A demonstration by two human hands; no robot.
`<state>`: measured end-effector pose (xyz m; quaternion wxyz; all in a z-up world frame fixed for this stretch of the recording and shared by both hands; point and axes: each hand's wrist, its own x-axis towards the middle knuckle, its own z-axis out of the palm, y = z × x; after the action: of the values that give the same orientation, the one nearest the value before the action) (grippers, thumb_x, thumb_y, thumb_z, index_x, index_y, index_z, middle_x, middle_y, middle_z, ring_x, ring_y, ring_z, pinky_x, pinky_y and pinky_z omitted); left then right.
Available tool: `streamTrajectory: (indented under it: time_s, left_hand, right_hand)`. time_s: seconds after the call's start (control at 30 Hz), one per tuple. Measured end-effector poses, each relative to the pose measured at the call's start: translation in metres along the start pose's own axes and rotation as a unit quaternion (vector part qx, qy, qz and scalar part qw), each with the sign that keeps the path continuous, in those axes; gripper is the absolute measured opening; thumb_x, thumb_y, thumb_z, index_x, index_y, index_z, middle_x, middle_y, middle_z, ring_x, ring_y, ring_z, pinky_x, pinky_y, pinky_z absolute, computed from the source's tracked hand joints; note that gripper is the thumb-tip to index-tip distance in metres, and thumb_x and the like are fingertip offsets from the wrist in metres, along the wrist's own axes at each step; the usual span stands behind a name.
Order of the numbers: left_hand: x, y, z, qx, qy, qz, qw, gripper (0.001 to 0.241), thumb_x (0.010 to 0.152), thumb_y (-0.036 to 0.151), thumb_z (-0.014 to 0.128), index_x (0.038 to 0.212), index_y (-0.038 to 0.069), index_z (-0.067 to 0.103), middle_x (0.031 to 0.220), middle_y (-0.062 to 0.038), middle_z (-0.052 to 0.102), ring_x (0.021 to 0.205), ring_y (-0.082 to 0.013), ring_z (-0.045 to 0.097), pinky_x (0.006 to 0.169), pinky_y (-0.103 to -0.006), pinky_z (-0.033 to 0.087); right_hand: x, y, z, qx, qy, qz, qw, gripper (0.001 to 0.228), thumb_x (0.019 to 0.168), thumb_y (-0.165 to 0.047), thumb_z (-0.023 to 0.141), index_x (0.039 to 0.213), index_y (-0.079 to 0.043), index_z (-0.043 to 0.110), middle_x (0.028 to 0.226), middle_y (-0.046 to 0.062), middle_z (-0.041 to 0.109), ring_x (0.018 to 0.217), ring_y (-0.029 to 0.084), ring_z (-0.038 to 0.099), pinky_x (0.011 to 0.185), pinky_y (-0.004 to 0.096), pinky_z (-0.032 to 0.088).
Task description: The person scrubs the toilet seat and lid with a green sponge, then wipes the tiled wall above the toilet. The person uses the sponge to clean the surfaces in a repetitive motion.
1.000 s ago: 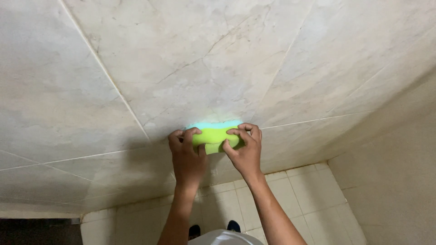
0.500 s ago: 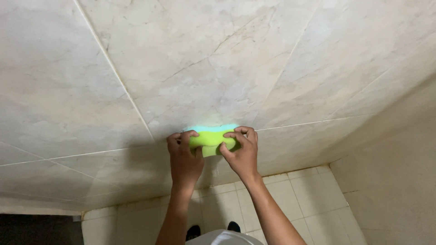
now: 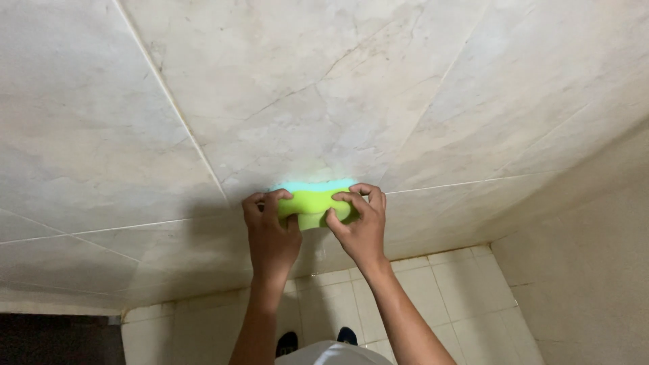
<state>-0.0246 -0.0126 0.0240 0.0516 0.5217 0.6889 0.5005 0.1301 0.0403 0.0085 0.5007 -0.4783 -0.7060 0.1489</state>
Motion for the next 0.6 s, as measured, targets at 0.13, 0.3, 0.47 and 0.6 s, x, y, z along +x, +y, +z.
streamTrajectory:
  time_s: [0.13, 0.3, 0.47, 0.6]
  left_hand:
    - [-0.004, -0.015, -0.003, 0.005, -0.032, -0.026, 0.999, 0.038, 0.081, 0.001, 0.071, 0.115, 0.016, 0.063, 0.122, -0.020, 0.048, 0.113, -0.0393, 0.054, 0.091, -0.0476, 0.049]
    - [-0.007, -0.028, 0.003, 0.009, -0.008, -0.021, 1.000, 0.041, 0.076, 0.000, 0.073, 0.114, 0.014, 0.063, 0.121, -0.020, 0.049, 0.115, -0.0398, 0.053, 0.095, -0.0483, 0.048]
    - [-0.005, -0.029, 0.004, 0.003, -0.008, -0.028, 1.000, 0.041, 0.077, -0.001, 0.073, 0.113, 0.015, 0.063, 0.120, -0.019, 0.050, 0.115, -0.0391, 0.054, 0.096, -0.0476, 0.048]
    - [-0.004, -0.021, -0.009, -0.016, -0.031, -0.044, 0.998, 0.043, 0.076, 0.000, 0.074, 0.115, 0.015, 0.063, 0.121, -0.019, 0.049, 0.111, -0.0368, 0.056, 0.093, -0.0461, 0.050]
  right_hand:
    - [-0.009, 0.003, 0.005, 0.012, -0.025, 0.003, 1.000, 0.026, 0.074, -0.013, 0.082, 0.099, -0.010, 0.077, 0.119, 0.011, 0.057, 0.116, 0.030, 0.053, 0.097, 0.042, 0.048]
    - [-0.010, 0.009, 0.016, 0.009, -0.041, 0.008, 0.999, 0.025, 0.072, -0.014, 0.084, 0.096, -0.010, 0.078, 0.116, 0.010, 0.059, 0.116, 0.030, 0.054, 0.097, 0.042, 0.048]
    - [-0.009, 0.006, 0.016, 0.010, -0.032, 0.008, 0.999, 0.026, 0.071, -0.014, 0.084, 0.096, -0.009, 0.078, 0.115, 0.010, 0.059, 0.114, 0.029, 0.055, 0.095, 0.041, 0.049]
    - [-0.010, -0.001, 0.012, 0.017, -0.021, 0.006, 1.000, 0.026, 0.072, -0.013, 0.084, 0.097, -0.010, 0.077, 0.117, 0.010, 0.060, 0.115, 0.029, 0.056, 0.095, 0.040, 0.049]
